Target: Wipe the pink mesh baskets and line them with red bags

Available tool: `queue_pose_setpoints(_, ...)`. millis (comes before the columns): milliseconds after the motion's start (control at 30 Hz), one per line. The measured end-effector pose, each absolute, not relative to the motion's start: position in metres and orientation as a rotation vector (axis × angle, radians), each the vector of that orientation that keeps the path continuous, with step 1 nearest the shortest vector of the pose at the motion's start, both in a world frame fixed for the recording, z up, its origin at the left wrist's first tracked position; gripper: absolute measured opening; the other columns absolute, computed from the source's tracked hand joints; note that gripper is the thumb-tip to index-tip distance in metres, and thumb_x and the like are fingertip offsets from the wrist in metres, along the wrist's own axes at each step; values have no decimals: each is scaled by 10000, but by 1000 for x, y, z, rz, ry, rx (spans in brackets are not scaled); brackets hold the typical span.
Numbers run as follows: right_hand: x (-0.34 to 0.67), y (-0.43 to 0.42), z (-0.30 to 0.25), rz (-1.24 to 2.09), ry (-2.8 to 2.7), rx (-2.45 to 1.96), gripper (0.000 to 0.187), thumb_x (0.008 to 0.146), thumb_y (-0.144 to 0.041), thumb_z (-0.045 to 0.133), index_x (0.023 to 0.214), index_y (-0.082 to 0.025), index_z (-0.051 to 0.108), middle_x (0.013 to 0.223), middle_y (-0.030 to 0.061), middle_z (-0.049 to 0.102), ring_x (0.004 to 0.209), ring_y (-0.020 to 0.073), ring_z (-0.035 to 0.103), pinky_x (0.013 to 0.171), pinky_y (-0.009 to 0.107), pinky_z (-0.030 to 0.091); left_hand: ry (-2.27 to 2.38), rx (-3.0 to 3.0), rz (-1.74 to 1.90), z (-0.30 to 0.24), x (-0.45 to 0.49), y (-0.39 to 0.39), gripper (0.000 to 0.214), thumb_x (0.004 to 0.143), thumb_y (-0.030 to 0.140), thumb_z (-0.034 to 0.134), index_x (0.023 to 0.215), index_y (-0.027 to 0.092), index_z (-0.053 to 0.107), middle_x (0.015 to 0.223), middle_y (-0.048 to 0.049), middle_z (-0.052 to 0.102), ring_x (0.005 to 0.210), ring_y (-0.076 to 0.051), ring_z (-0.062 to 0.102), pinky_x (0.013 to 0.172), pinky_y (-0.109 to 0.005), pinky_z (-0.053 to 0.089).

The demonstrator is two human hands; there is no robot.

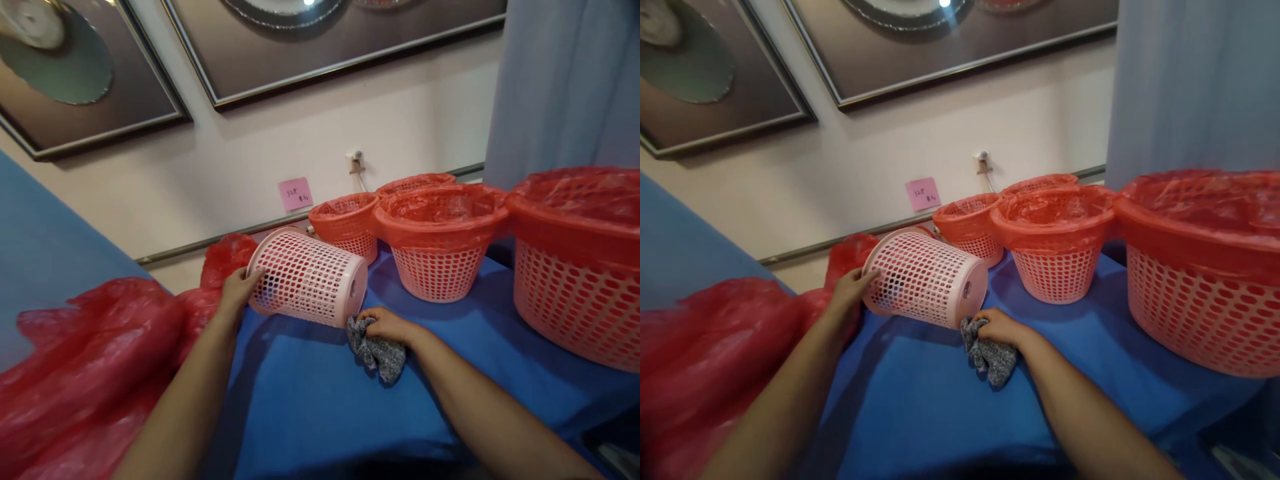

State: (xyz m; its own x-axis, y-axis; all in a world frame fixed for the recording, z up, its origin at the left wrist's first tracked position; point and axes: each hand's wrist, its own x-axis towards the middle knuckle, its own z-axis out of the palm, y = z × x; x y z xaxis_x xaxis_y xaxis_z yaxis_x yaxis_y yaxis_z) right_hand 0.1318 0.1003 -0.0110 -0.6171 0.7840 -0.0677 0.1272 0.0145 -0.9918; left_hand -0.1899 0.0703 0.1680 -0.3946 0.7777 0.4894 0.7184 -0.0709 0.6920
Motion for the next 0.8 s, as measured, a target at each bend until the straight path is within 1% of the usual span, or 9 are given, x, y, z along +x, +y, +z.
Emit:
queue_pose_setpoints(33,133,100,-11,1667,-1760,-921,362,541,-143,599,860,-199,761,745,-41,718,684,147,612,647,234,468,2048,1659,1464,169,-191,62,468,700,563,761,879,131,734,803,-152,786,777,-325,771,688,-428,640)
queue_pose_setpoints(100,134,99,-11,1702,-1717,-901,324,532,-163,598,824,-193,737,724,-36,705,672,154,611,644,247,477,1959,1572,1449,172,-187,43,482,679,596,778,816,137,729,727,-124,768,624,-259,729,582,-368,610)
queue_pose_setpoints(300,131,97,-17,1762,-1580,-861,331,538,-237,586,848,-197,695,701,-26,690,648,177,625,640,281,489,1666,1241,1695,183,-157,-16,523,588,530,923,911,158,749,771,-50,775,612,-205,702,590,-327,594)
queue_pose_setpoints(367,130,97,-18,1762,-1540,-861,352,540,-250,588,871,-197,697,704,-21,697,643,184,630,630,287,486,1751,1288,1830,180,-147,-33,504,643,558,896,946,178,762,802,-36,781,660,-215,716,629,-337,603)
queue_pose_setpoints(433,129,96,-19,1752,-1498,-865,370,538,-256,595,886,-194,704,700,-18,699,627,186,623,617,290,480,1928,1434,1948,170,-136,-49,430,754,568,825,982,206,777,839,-29,790,729,-231,735,686,-350,609)
queue_pose_setpoints(500,127,95,-19,1735,-1451,-867,369,531,-256,604,879,-189,709,687,-16,696,612,185,614,609,293,478,2123,1720,1974,151,-126,-62,307,883,504,730,1019,235,784,879,-31,800,796,-241,749,753,-368,611)
queue_pose_setpoints(567,126,93,-19,1709,-1394,-864,366,528,-255,612,873,-189,712,690,-11,702,618,192,619,617,301,489,2176,2216,1843,126,-116,-69,210,971,361,631,1077,254,778,972,-49,814,878,-246,761,821,-380,606)
queue_pose_setpoints(667,127,92,-16,1639,-1275,-846,399,544,-282,626,925,-194,707,748,12,730,672,218,657,664,328,524,2005,2944,1299,86,-103,-67,338,995,156,501,1195,266,749,1083,-86,817,987,-244,762,848,-371,582)
queue_pose_setpoints(800,138,97,-11,1474,-1086,-816,465,624,-388,622,1049,-208,678,894,47,749,782,241,690,750,355,547,2142,2991,477,53,-80,-52,431,984,81,470,1309,256,694,1174,-113,786,1006,-266,738,832,-425,570)
